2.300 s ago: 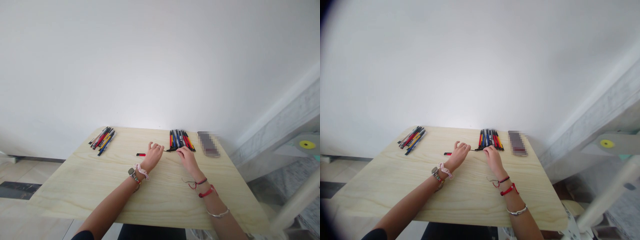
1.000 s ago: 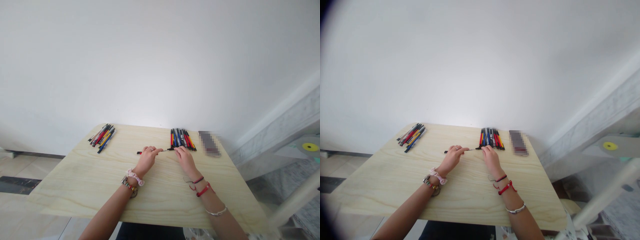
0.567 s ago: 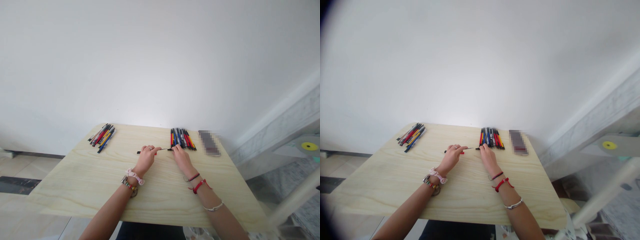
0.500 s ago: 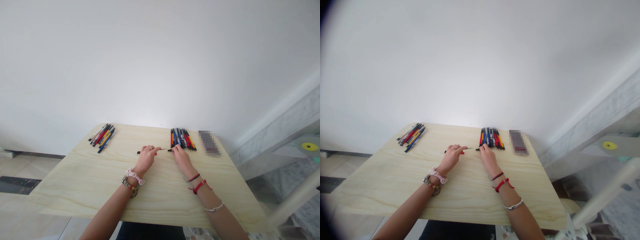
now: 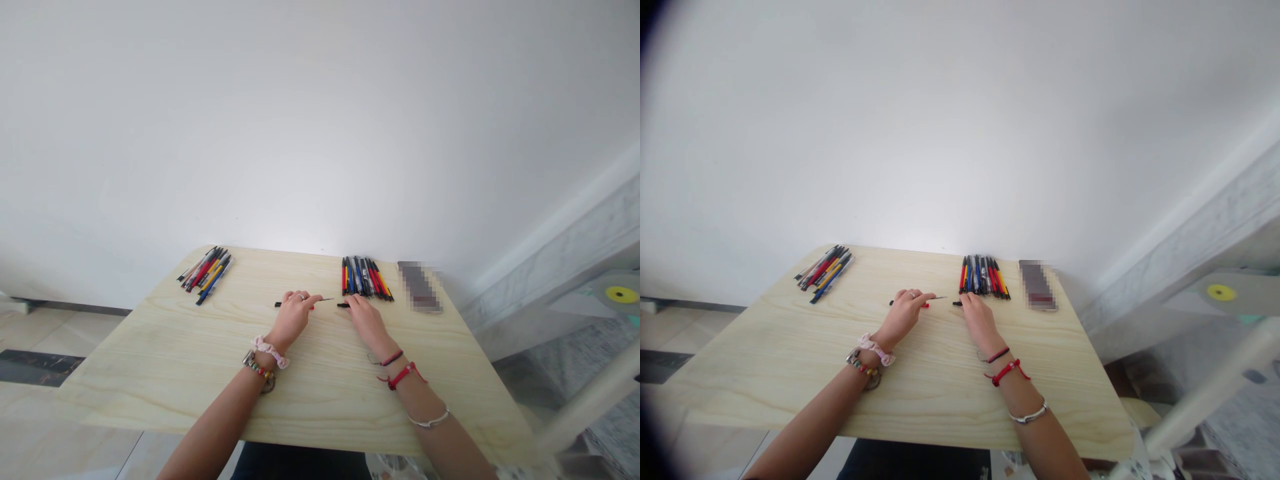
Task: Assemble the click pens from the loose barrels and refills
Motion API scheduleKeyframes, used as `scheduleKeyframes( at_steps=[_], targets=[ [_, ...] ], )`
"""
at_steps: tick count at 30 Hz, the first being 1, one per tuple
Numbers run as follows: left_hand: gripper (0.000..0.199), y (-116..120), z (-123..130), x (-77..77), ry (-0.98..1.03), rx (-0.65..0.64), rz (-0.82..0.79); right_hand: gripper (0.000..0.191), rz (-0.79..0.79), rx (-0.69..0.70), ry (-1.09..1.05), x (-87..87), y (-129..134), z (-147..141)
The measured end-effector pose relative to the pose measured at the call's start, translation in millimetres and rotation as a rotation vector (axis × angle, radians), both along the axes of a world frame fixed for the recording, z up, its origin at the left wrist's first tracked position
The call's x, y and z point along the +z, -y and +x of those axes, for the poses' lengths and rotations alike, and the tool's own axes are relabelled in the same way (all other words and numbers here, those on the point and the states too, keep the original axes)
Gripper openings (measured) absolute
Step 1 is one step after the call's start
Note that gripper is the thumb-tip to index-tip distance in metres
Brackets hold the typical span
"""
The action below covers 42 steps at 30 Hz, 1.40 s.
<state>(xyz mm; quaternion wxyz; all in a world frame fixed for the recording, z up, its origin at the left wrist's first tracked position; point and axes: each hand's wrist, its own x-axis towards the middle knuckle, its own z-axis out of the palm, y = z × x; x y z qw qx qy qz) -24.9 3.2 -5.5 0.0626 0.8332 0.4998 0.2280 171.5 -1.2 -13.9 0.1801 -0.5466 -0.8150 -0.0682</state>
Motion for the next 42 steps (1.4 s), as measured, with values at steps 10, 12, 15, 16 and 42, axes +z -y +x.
scheduleKeyframes(
  at_steps=[10,12,15,16,42],
  targets=[
    [0.042,-0.1,-1.1,-0.2,-0.020,-0.037,0.007,0.018,0.026,0.124,-0.210,9.8,3.8,5.0],
    [0.041,0.4,-1.1,0.7,-0.020,-0.044,0.003,0.019,0.032,0.140,-0.243,12.0,5.0,4.1],
    [0.041,1.3,-0.8,2.1,-0.018,-0.056,-0.009,0.019,0.044,0.147,-0.251,13.5,6.6,2.7],
    [0.041,1.5,-0.7,2.4,-0.016,-0.061,-0.011,0.019,0.047,0.148,-0.251,13.7,7.0,2.3],
    [0.036,2.9,2.4,0.2,-0.047,-0.141,0.014,0.019,0.031,0.218,-0.245,13.7,8.9,-0.4]
  ],
)
